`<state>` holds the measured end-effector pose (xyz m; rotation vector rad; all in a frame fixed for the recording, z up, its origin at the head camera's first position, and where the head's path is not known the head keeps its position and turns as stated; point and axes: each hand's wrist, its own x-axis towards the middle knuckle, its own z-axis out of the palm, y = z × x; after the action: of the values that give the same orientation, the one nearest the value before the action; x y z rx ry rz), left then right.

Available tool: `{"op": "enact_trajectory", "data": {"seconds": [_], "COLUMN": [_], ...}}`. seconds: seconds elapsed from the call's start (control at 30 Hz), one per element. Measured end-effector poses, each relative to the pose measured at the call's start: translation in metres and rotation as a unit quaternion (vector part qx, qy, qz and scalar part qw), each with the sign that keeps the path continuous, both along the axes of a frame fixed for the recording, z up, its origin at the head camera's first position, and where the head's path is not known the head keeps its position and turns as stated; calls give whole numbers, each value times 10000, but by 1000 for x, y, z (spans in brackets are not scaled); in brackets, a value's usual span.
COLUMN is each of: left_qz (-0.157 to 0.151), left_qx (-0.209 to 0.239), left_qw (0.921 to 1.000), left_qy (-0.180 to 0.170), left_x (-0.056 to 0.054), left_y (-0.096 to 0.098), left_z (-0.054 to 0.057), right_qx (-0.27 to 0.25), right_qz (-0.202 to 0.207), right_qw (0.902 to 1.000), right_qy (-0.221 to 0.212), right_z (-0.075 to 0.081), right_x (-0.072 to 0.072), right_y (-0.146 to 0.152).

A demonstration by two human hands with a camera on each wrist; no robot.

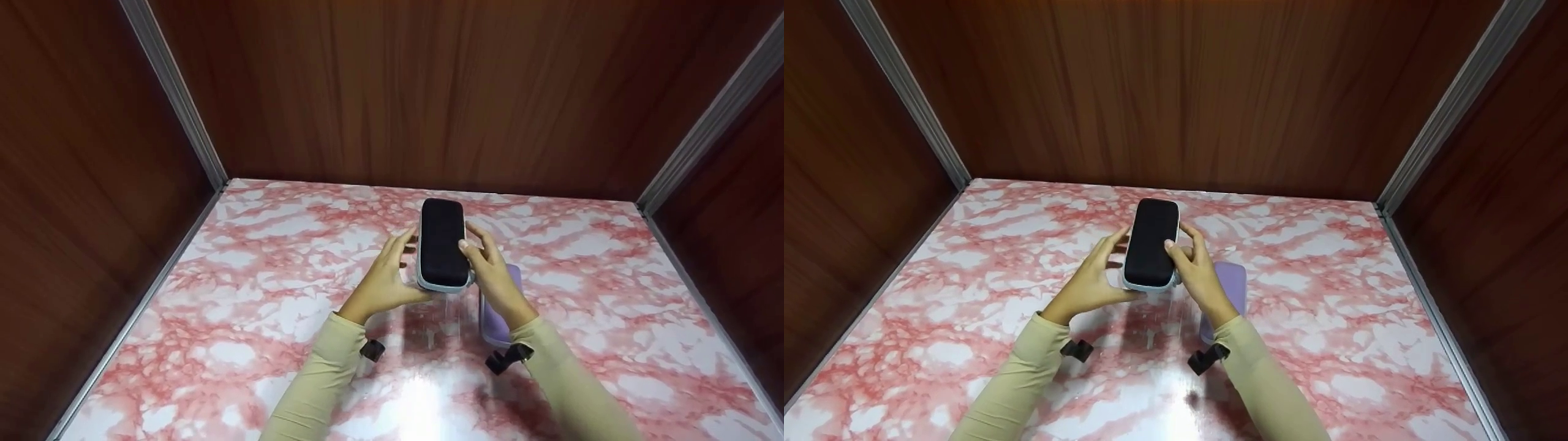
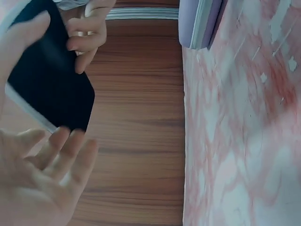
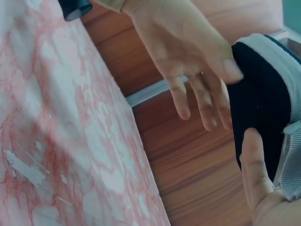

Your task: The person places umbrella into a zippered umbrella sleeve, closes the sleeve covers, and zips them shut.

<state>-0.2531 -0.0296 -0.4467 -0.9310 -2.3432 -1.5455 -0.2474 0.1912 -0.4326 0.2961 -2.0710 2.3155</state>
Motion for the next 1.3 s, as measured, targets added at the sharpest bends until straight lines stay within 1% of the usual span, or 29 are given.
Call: {"op": "enact_trajectory", "data": {"seconds": [0.07,0.17,0.27,0.33,0.47,0.6,0.8,0.9,1.0,1.13,1.3], "left_qz": [-207,-413,-478,-475,-420,-423,-421,-394,-369,-323,-345], "left_qx": [52,278,517,664,1012,1345,1607,1628,1585,1473,1333], "left_qw": [9987,9910,9820,9772,9691,9613,9510,9469,9454,9445,9439], "left_qy": [-466,-1241,-1751,-1961,-2210,-2368,-2609,-2746,-2824,-2918,-3001], "left_x": [1,2,1,1,0,-1,-1,0,-1,-1,0], "left_y": [-1,-3,-4,-4,-3,-1,1,2,2,2,2], "left_z": [1,4,7,8,9,7,1,-1,-4,-9,-18], "right_qx": [180,437,496,500,542,600,867,1159,1619,2156,2579], "right_qz": [-13,-3,60,76,67,61,108,74,54,74,126], "right_qw": [9998,9990,9988,9987,9985,9981,9954,9920,9853,9753,9647], "right_qy": [25,21,-3,13,9,-97,-385,-500,-536,-479,-520], "right_z": [-2,-4,-5,-6,-7,-9,-13,-16,-18,-21,-28], "right_x": [0,1,1,0,0,0,-2,-1,0,1,3], "right_y": [1,4,6,6,5,4,3,2,2,1,1]}}
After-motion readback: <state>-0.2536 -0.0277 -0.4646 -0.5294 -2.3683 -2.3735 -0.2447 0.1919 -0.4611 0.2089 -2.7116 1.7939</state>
